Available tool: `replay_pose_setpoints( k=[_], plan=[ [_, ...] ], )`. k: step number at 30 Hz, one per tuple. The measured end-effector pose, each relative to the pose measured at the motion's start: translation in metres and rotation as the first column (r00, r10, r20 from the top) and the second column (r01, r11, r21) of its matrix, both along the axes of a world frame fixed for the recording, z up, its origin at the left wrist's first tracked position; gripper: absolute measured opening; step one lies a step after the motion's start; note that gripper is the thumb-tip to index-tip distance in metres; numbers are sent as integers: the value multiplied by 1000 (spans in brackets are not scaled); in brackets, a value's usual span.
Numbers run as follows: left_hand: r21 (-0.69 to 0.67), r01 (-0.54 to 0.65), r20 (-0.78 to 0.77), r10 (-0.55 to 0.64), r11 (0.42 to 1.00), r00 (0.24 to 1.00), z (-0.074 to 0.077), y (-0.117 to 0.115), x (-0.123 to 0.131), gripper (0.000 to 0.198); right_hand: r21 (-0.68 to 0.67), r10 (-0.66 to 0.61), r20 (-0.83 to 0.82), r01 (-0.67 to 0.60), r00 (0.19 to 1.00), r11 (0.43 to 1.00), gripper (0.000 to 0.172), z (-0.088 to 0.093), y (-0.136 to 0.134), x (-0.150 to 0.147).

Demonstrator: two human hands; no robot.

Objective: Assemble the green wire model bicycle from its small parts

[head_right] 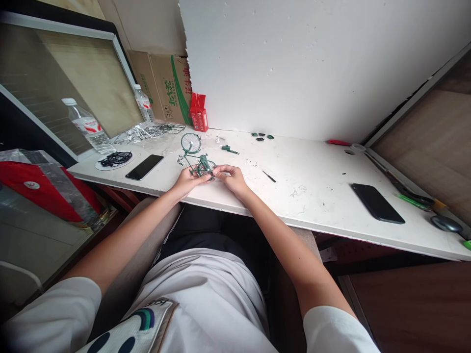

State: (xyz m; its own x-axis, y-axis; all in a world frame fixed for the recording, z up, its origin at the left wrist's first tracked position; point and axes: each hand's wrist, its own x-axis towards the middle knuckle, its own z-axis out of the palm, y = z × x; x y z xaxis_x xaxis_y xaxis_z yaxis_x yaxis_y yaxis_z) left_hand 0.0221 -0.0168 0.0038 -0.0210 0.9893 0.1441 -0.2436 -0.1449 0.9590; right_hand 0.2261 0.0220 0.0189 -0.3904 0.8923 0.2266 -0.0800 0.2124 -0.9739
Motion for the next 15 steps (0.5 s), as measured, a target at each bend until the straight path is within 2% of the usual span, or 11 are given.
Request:
replay_pose_setpoints(
  k=[6, 15],
  plan=[
    [7, 23, 10, -24, 1000, 1000, 0, 0, 0, 65, -12, 46, 9, -45, 999, 999, 43, 1, 0, -1],
    [9, 39, -3, -39, 999, 999, -2, 1, -1, 65, -20, 30, 21, -29, 999, 999, 50, 2, -2, -1]
  ],
)
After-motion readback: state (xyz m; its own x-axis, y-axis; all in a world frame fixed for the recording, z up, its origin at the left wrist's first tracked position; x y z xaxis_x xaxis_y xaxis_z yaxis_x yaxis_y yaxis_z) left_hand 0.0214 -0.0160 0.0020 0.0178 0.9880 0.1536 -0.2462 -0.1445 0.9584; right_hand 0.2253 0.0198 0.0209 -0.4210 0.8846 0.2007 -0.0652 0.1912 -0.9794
